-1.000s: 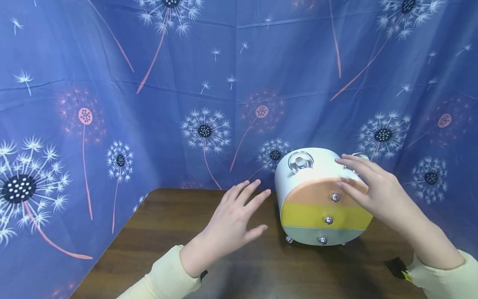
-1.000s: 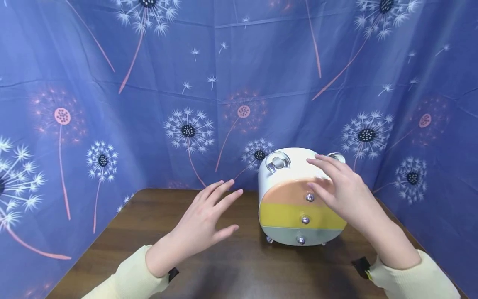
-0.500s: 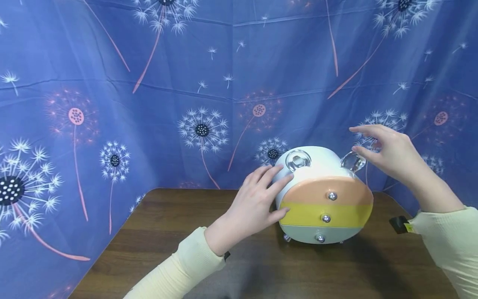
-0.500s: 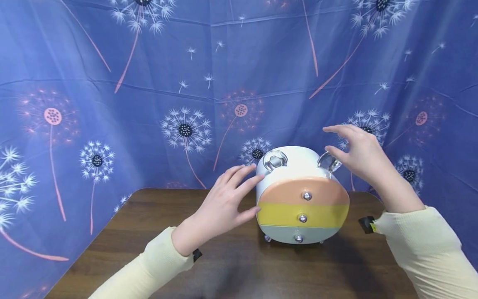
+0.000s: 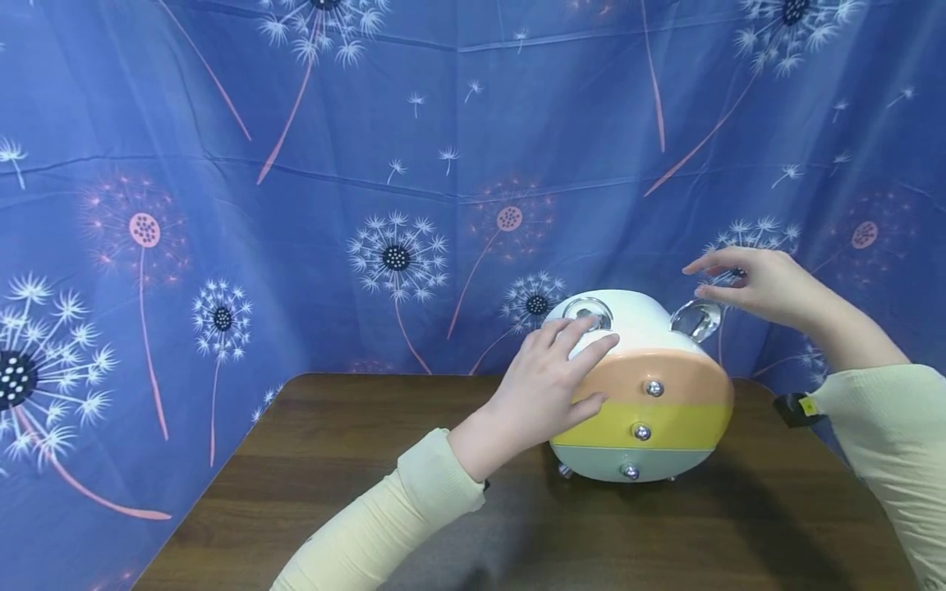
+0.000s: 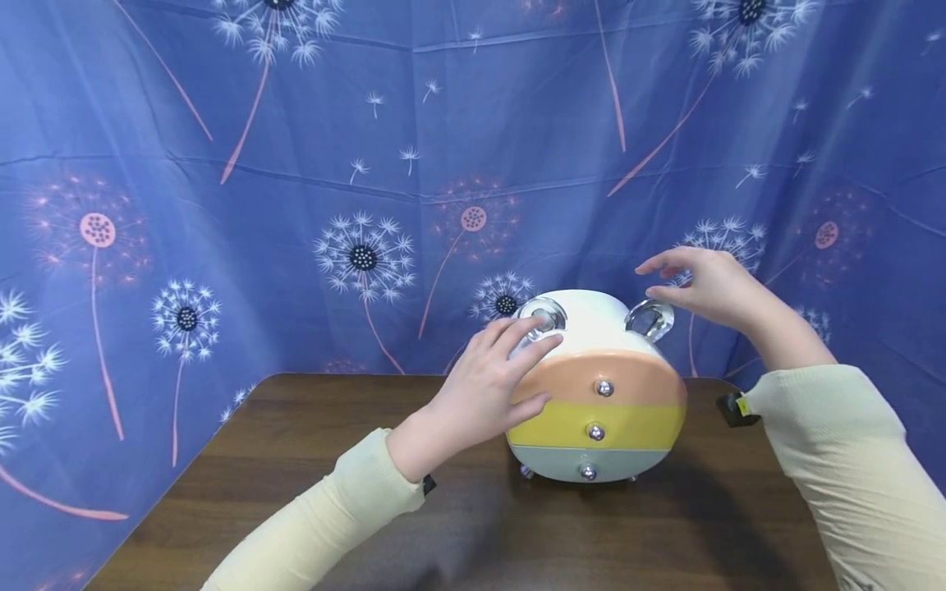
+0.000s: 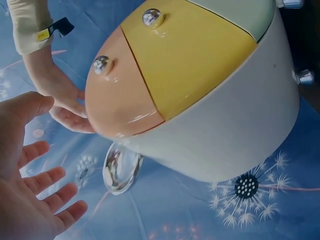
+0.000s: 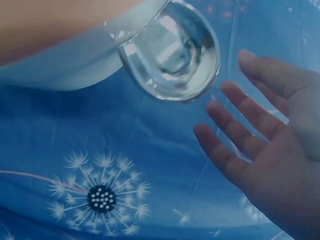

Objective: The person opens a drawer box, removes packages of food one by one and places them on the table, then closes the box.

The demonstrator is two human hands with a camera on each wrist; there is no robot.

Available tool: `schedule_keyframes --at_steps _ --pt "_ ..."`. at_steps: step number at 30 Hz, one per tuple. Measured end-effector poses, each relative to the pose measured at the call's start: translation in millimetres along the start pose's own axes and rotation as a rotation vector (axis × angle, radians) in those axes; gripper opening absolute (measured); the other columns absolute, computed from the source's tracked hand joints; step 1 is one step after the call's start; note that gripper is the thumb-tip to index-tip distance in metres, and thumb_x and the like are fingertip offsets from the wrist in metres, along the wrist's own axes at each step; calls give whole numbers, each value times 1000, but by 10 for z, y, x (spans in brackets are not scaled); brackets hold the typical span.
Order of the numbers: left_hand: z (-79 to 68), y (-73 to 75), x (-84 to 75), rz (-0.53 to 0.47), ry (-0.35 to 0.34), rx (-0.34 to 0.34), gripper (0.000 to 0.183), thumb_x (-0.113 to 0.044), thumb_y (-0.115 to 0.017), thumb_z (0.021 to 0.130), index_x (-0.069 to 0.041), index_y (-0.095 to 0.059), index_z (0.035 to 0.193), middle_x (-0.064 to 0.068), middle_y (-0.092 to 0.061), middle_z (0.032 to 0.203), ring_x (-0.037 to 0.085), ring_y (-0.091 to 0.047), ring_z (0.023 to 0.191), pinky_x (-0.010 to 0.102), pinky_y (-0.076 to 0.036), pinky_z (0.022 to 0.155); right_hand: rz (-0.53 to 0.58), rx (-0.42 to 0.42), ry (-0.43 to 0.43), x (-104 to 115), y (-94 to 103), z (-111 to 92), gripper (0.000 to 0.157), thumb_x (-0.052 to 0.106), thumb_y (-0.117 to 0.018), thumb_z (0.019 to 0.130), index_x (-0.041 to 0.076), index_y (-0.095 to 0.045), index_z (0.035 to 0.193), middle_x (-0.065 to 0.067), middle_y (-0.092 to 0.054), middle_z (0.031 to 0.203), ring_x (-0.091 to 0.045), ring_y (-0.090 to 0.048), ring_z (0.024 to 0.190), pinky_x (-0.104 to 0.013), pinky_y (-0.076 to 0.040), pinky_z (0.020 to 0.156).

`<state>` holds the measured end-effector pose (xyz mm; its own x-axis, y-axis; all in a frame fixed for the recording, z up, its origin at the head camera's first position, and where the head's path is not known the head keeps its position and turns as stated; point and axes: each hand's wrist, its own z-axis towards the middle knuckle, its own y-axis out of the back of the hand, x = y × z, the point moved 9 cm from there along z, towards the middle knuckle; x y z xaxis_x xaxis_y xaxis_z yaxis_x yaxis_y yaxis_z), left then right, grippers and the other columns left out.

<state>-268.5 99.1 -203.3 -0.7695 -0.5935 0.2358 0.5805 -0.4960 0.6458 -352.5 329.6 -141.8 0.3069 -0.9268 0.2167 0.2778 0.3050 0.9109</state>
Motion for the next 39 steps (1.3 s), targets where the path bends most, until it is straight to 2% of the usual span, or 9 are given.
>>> schedule_keyframes --at_steps 4,9,13,16,18,23,25,32,39 --pt "61 -119 -54 14 -18 8 59 -41 -68 80 -21 -51 133 6 -46 137 25 -47 118 37 -45 90 24 83 -12 -94 -106 32 44 35 -63 89 12 -58 126 -20 -60 119 -41 -51 112 -63 -41 83" --pt "88 -311 -174 61 -49 69 59 -44 -62 84 -23 -47 137 5 -45 138 22 -47 118 32 -46 87 57 138 18 -137 -200 35 41 32 -64 89 11 -59 124 -17 -62 120 -38 -56 107 -61 -44 83" --pt "101 -413 -290 59 -73 75 57 -42 -63 83 -23 -48 134 3 -46 134 18 -48 112 29 -46 81 116 188 -2 -205 -281 14 40 29 -62 91 10 -58 125 -18 -62 120 -27 -65 87 -43 -52 73" --pt "111 -470 -375 56 -92 78 54 -41 -64 83 -23 -49 132 2 -47 131 16 -49 108 26 -45 75 166 219 -27 -250 -343 2 39 26 -60 92 8 -56 127 -18 -61 120 -19 -64 70 -31 -52 65" --pt "118 -509 -431 58 -105 82 53 -40 -64 83 -23 -50 131 1 -48 130 16 -49 108 25 -44 75 180 217 -34 -265 -364 2 38 24 -59 93 8 -56 128 -19 -59 122 -17 -63 66 -30 -52 64" --pt "145 -599 -545 70 -123 74 50 -36 -64 84 -24 -53 131 0 -51 127 16 -48 114 27 -42 90 201 195 -8 -237 -385 26 33 19 -58 94 9 -57 125 -20 -58 124 -15 -65 68 -28 -53 62" --pt "154 -647 -591 89 -132 64 45 -33 -62 86 -24 -54 130 -1 -53 125 16 -48 114 27 -41 92 203 183 3 -229 -386 32 31 18 -58 94 8 -59 123 -20 -58 123 -14 -65 68 -28 -54 61" --pt "151 -837 -701 240 -155 79 34 -27 -53 93 -25 -54 128 -3 -52 120 14 -47 107 25 -40 80 214 133 32 -215 -362 17 25 15 -59 93 7 -63 116 -20 -62 115 -14 -66 63 -28 -54 60" --pt "158 -893 -715 317 -154 9 30 -24 -52 92 -21 -58 122 -3 -53 117 14 -49 100 24 -39 71 214 136 44 -201 -376 37 25 12 -59 92 4 -63 115 -21 -62 115 -14 -66 63 -30 -54 60"
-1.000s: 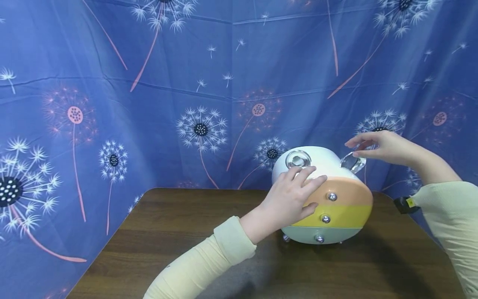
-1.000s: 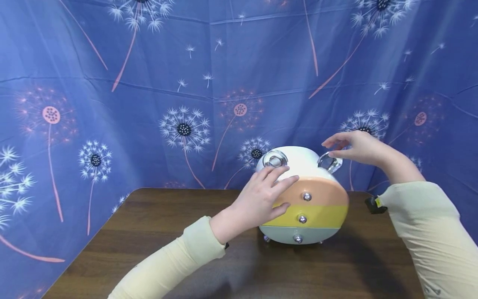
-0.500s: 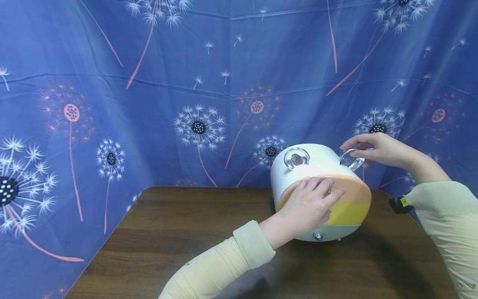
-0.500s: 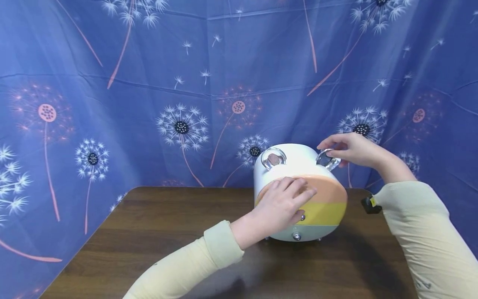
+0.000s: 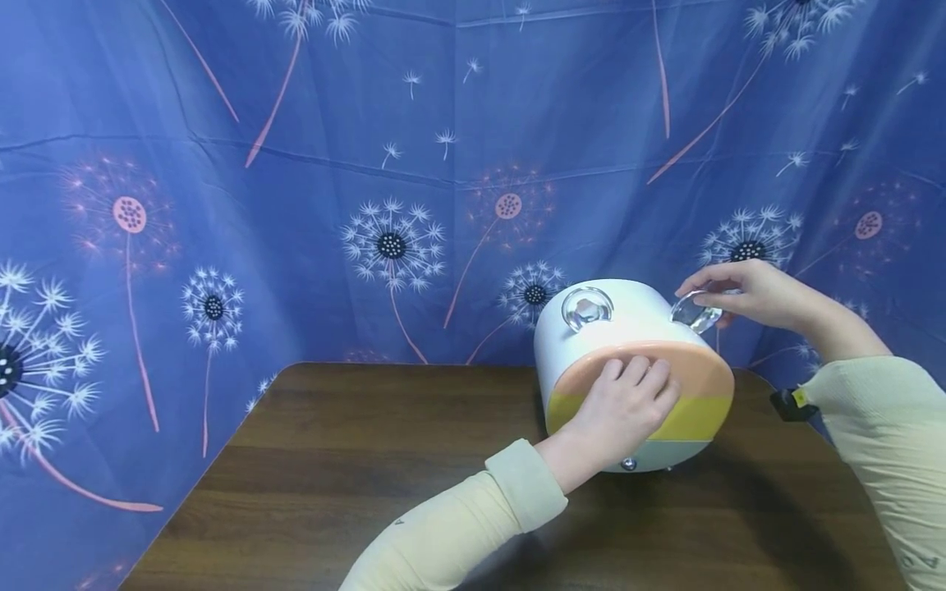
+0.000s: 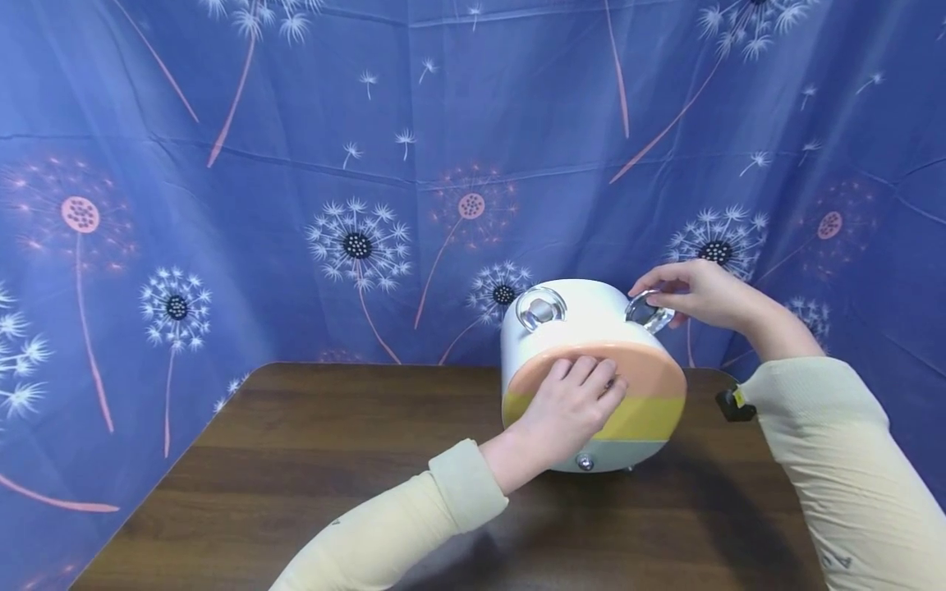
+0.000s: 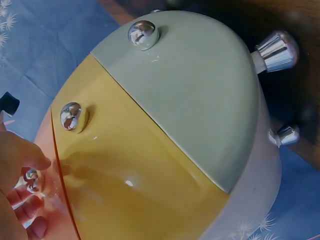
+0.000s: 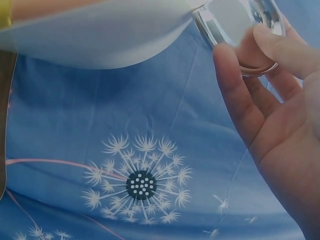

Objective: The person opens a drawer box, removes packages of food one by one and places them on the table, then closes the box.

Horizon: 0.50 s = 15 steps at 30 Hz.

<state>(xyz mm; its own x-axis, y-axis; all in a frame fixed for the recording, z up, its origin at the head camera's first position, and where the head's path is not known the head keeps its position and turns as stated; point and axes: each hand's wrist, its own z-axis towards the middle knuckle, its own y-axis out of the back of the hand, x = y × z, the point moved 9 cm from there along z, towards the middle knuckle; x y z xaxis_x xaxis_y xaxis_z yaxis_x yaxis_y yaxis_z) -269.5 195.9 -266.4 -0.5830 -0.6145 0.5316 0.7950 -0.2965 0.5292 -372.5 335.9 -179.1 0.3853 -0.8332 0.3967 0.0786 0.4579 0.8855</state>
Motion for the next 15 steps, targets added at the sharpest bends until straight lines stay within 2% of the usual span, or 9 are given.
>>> schedule_keyframes --at_steps 7,15 --pt "40 9 -1 45 8 -40 27 -19 -47 93 -21 -63 115 -4 -56 111 14 -50 95 24 -39 68 -18 5 -7 15 -8 9 24 8 -60 91 6 -63 115 -19 -63 114 -10 -65 68 -27 -54 58" --pt "70 -16 6 43 -7 22 25 -24 -50 93 -23 -63 115 -4 -56 113 15 -50 100 24 -42 73 9 33 -30 36 -12 -3 26 4 -55 93 5 -61 118 -20 -60 118 -15 -67 68 -28 -55 61"
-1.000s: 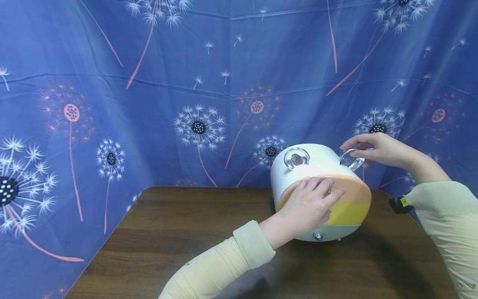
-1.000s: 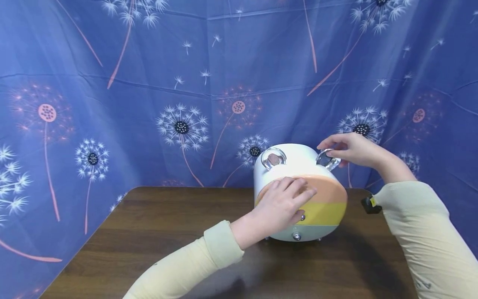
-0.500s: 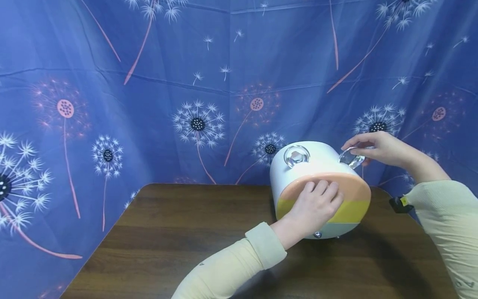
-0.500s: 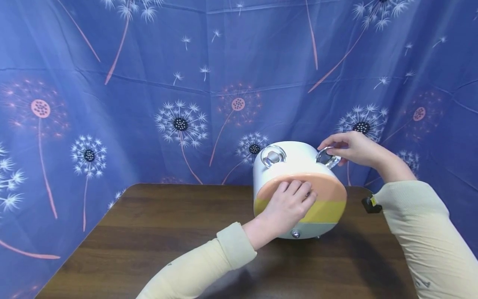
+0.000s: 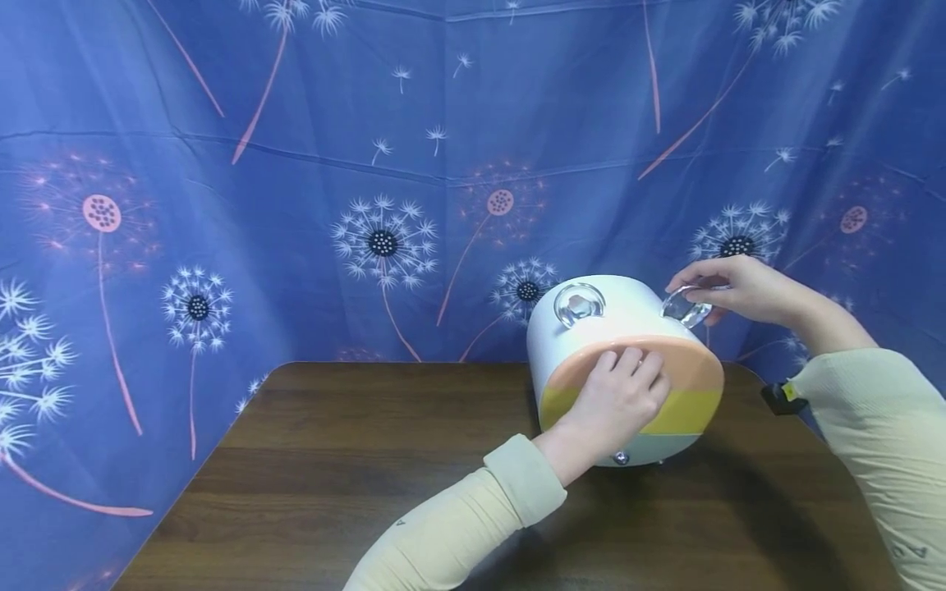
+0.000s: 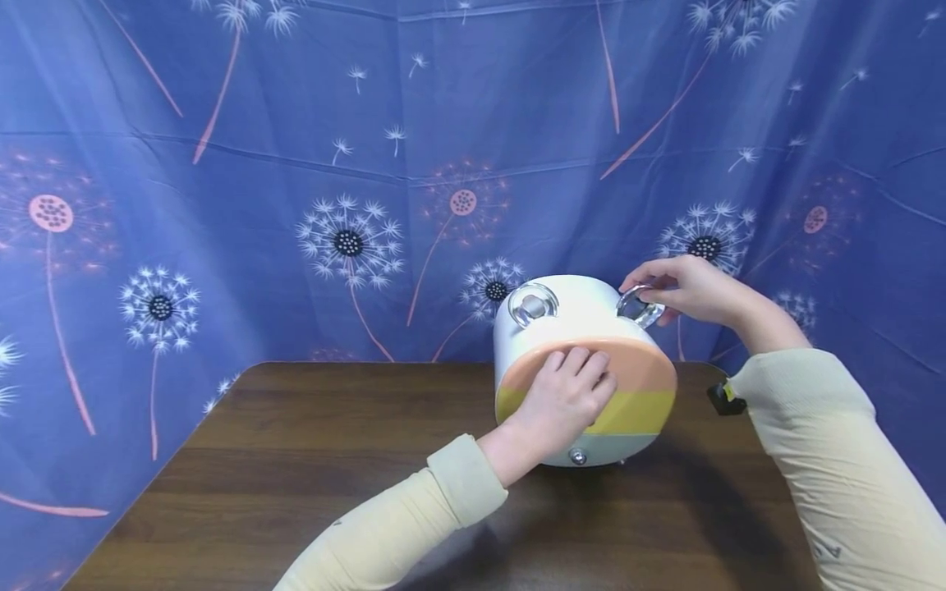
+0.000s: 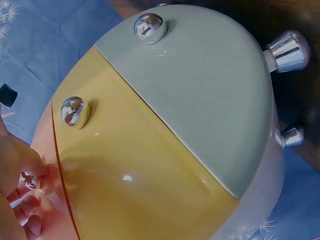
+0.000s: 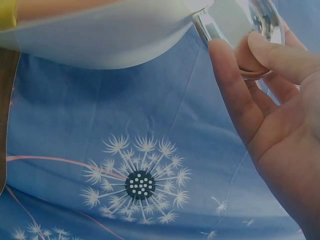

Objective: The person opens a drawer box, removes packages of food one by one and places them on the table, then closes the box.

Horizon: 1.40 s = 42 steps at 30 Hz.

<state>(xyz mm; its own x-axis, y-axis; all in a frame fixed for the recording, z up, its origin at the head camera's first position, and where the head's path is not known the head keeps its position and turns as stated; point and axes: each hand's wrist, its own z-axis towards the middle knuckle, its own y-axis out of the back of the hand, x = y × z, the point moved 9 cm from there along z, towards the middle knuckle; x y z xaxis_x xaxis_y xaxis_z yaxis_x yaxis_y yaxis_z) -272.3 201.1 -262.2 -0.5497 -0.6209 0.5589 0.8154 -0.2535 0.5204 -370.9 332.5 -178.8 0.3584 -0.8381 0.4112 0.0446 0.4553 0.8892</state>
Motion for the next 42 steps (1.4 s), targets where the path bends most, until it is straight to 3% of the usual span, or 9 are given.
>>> schedule_keyframes --at_steps 11,17,25,33,42 --pt "2 -9 19 -1 -15 32 24 -25 -50 94 -25 -62 115 -5 -55 114 14 -50 102 24 -41 74 47 117 -24 15 -76 5 32 4 -47 97 5 -56 127 -27 -52 129 -23 -69 77 -35 -56 66" --pt "8 -17 14 3 -15 53 25 -26 -50 94 -26 -62 116 -5 -55 115 15 -49 103 24 -41 75 58 115 -24 10 -81 5 32 2 -46 96 4 -58 126 -28 -52 129 -23 -70 79 -35 -56 66" --pt "21 -43 8 -1 -17 102 28 -30 -54 93 -26 -61 119 -5 -54 117 15 -48 104 24 -42 76 62 97 -28 4 -101 -13 31 2 -44 97 5 -59 125 -27 -52 129 -33 -66 94 -34 -57 67" --pt "52 22 -27 20 -11 52 26 -24 -51 94 -22 -65 116 -2 -56 111 16 -49 95 22 -44 72 39 72 -44 15 -86 -11 31 2 -44 97 5 -59 124 -28 -51 131 -26 -70 78 -36 -56 67" --pt "54 80 -68 59 -12 44 27 -21 -50 94 -21 -67 115 0 -57 109 15 -50 91 21 -46 70 31 62 -40 28 -90 -15 30 3 -45 97 5 -60 123 -29 -51 130 -28 -70 79 -37 -56 66"
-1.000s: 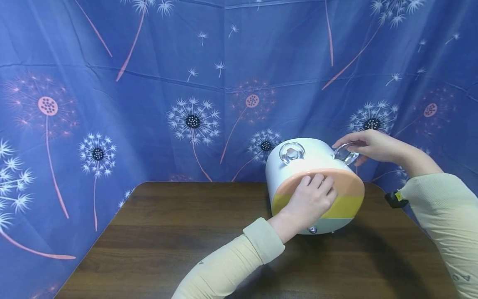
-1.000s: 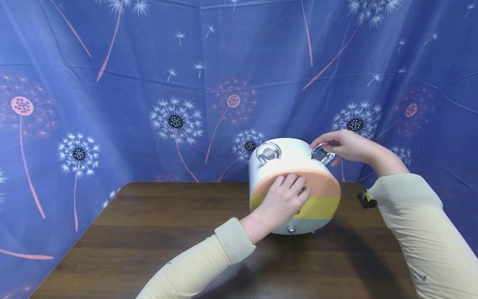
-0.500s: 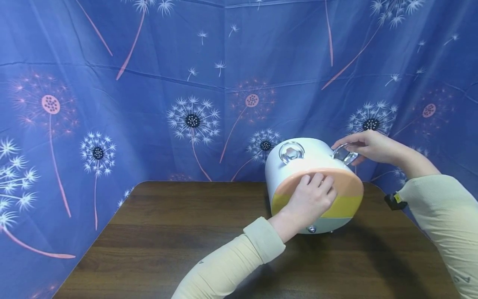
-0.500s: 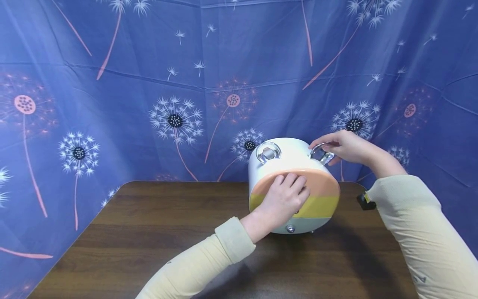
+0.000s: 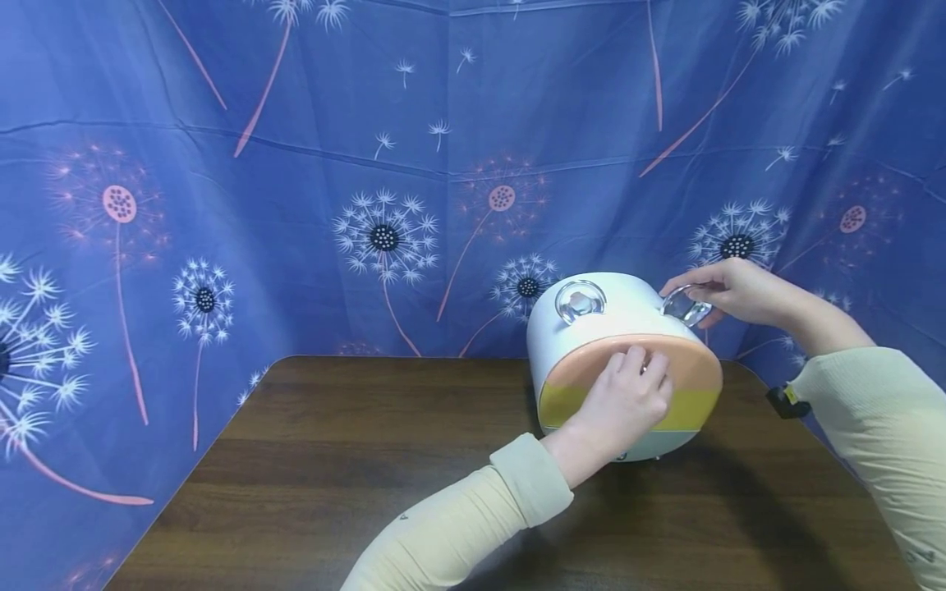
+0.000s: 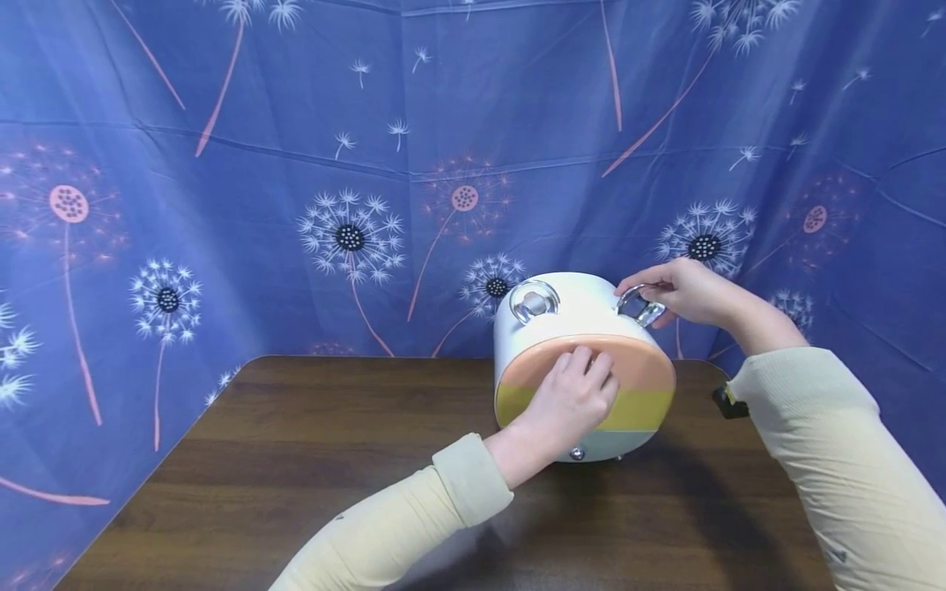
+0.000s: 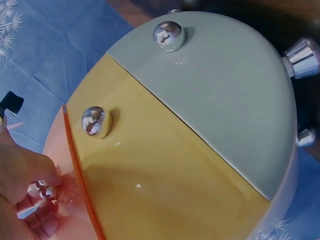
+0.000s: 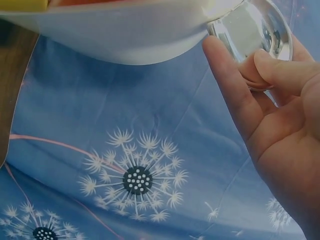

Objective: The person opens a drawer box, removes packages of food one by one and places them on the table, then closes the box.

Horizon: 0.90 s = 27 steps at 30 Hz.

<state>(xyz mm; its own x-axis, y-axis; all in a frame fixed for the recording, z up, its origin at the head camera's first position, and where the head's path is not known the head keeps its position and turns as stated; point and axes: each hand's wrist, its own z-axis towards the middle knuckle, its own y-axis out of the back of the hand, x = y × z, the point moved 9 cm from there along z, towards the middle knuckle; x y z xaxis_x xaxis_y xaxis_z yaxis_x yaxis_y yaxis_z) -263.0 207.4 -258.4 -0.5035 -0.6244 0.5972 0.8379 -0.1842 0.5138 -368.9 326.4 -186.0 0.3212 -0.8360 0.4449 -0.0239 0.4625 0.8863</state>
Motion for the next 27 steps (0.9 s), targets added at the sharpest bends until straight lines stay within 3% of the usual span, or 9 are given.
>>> schedule_keyframes --at_steps 8,16,23,27 --pt "-17 104 -28 -24 39 -82 30 -12 -44 94 -20 -70 106 -2 -57 102 14 -50 86 22 -42 64 2 -10 0 -12 -3 -3 31 0 -45 96 5 -61 122 -28 -53 129 -34 -67 92 -36 -56 65" --pt "-35 153 -77 21 24 -26 29 -20 -47 92 -22 -68 112 -1 -57 105 15 -52 89 22 -43 65 -4 -16 9 -2 5 13 31 -3 -46 95 5 -62 121 -28 -54 127 -33 -67 93 -32 -56 62" --pt "-82 431 -9 30 18 -35 26 -24 -50 92 -24 -69 110 -4 -59 103 11 -52 87 19 -42 66 -9 -6 -2 -6 10 4 31 -2 -47 95 5 -62 121 -28 -54 127 -28 -69 84 -34 -56 63" --pt "-86 380 -67 18 35 -53 28 -21 -47 91 -22 -70 108 -3 -59 101 13 -52 87 21 -42 65 -10 -3 -2 -3 3 4 31 -2 -48 94 5 -62 121 -29 -54 127 -29 -69 86 -35 -56 64"
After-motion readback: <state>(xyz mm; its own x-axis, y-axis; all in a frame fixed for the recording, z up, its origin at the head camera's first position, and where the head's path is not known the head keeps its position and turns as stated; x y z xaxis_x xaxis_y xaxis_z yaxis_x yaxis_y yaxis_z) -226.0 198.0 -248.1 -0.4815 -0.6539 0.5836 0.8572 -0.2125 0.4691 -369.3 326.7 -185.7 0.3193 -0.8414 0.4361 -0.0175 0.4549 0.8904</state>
